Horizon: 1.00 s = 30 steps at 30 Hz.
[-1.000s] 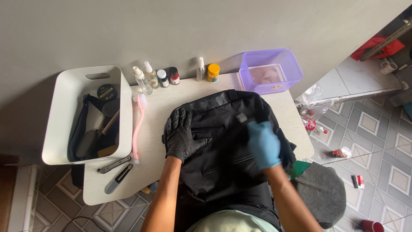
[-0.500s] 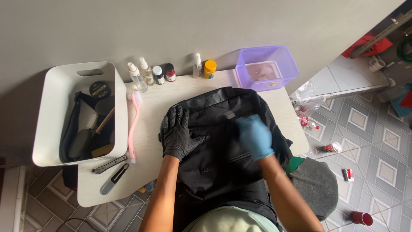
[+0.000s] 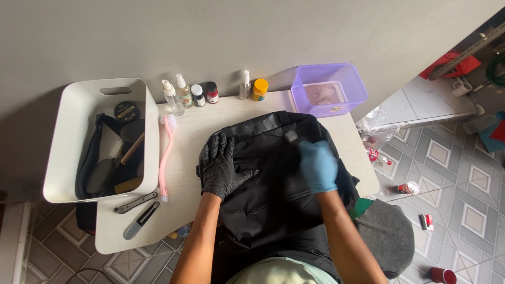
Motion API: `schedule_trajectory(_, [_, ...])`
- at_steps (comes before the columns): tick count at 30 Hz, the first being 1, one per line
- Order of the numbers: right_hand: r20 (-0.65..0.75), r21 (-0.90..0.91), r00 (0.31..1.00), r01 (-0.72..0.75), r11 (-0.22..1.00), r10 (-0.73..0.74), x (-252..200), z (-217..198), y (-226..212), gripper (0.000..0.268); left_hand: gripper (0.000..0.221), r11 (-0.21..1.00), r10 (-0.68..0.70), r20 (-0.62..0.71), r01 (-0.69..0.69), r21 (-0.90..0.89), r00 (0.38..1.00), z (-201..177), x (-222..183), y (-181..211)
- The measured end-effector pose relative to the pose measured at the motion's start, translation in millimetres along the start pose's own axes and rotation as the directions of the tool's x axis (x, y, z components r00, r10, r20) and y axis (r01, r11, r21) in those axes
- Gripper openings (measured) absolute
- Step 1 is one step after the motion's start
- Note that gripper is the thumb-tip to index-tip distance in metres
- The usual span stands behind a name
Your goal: Cleaning a black backpack using a brush, cleaning solution, and a cloth.
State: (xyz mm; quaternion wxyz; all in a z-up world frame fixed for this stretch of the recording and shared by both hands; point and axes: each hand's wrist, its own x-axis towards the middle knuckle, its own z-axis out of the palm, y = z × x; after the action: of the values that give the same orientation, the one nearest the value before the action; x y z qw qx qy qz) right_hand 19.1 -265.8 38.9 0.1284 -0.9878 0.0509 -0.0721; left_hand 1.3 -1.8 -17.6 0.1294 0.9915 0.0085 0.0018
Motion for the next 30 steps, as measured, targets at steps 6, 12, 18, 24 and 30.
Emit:
schedule_trajectory(6, [0.378,0.235,0.891,0.169,0.957,-0.251,-43,-13,-42,0.028,0.142,0.999,-0.021,0.005,0.021,-0.032,1.0,46,13,-17])
schedule_trajectory(12, [0.035,0.189,0.985,-0.171,0.967,0.167,25,1,25,0.031,0.105,0.986,0.054,-0.068,-0.064,-0.156,0.996,-74,-25,27])
schedule_trajectory(18, [0.394,0.256,0.894,0.119,0.959,-0.215,-68,13,-48,0.035,0.119,0.99,0.033,-0.079,-0.043,-0.135,0.996,-49,-19,20])
schedule_trajectory(24, [0.092,0.111,0.992,-0.101,0.989,0.091,24,12,60,0.037,0.131,0.979,0.001,-0.074,-0.016,-0.204,0.997,-20,-12,10])
schedule_trajectory(30, [0.349,0.272,0.929,0.023,0.962,-0.121,-49,-19,2,0.027,0.133,0.988,-0.011,-0.033,0.006,-0.152,0.999,-15,-7,4])
